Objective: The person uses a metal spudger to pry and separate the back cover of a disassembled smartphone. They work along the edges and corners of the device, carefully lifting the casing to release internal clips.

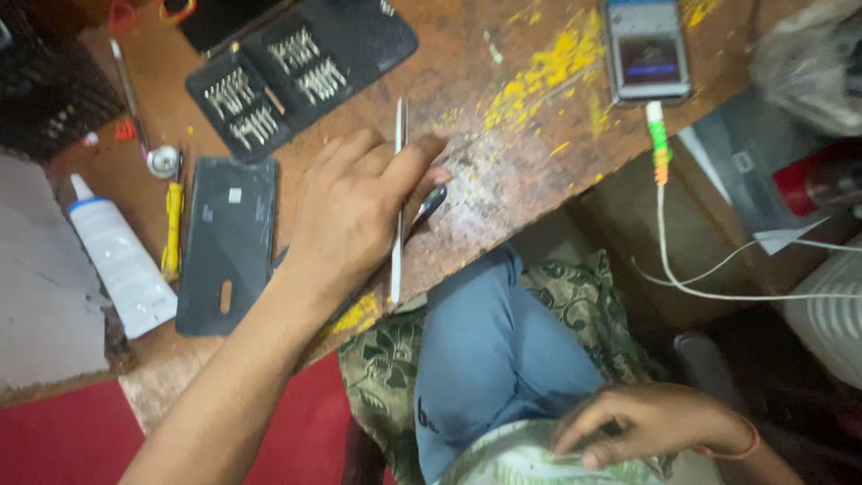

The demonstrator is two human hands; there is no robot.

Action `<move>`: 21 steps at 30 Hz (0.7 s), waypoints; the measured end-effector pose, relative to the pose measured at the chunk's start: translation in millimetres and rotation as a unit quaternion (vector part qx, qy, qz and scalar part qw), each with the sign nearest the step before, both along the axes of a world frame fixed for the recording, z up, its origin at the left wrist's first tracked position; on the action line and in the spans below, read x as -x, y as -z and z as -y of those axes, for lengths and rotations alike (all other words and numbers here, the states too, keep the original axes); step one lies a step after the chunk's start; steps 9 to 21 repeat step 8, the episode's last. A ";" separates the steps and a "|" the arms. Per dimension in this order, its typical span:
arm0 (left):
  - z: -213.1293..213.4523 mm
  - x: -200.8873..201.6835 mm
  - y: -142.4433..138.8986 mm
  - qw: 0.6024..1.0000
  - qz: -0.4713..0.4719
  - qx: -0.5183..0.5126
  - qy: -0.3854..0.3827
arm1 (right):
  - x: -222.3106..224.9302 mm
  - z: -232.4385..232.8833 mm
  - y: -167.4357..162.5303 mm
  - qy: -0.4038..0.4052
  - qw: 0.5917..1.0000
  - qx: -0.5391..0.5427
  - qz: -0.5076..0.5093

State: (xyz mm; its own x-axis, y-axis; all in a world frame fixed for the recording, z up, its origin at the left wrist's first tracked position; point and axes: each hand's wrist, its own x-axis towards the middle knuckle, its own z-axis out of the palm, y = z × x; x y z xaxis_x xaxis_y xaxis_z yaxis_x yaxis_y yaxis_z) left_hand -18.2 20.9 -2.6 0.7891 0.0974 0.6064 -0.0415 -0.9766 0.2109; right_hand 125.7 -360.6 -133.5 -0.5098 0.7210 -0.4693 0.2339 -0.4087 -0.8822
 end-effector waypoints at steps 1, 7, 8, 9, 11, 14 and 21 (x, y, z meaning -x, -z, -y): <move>-0.2 -2.1 -1.6 1.000 0.008 0.001 -0.005 | -5.9 -10.9 -15.0 0.073 0.995 -0.040 -0.058; -5.1 -0.4 7.2 0.998 0.011 0.060 -0.011 | -49.4 -108.8 -101.5 0.508 0.751 -0.391 0.158; -6.4 -0.7 7.8 0.998 0.006 0.061 -0.014 | -69.9 -136.5 -120.5 0.501 0.730 -0.433 0.168; -6.4 -0.7 7.8 0.998 0.006 0.061 -0.014 | -69.9 -136.5 -120.5 0.501 0.730 -0.433 0.168; -6.4 -0.7 7.8 0.998 0.006 0.061 -0.014 | -69.9 -136.5 -120.5 0.501 0.730 -0.433 0.168; -6.4 -0.7 7.8 0.998 0.006 0.061 -0.014 | -69.9 -136.5 -120.5 0.501 0.730 -0.433 0.168; -6.4 -0.7 7.8 0.998 0.006 0.061 -0.014 | -69.9 -136.5 -120.5 0.501 0.730 -0.433 0.168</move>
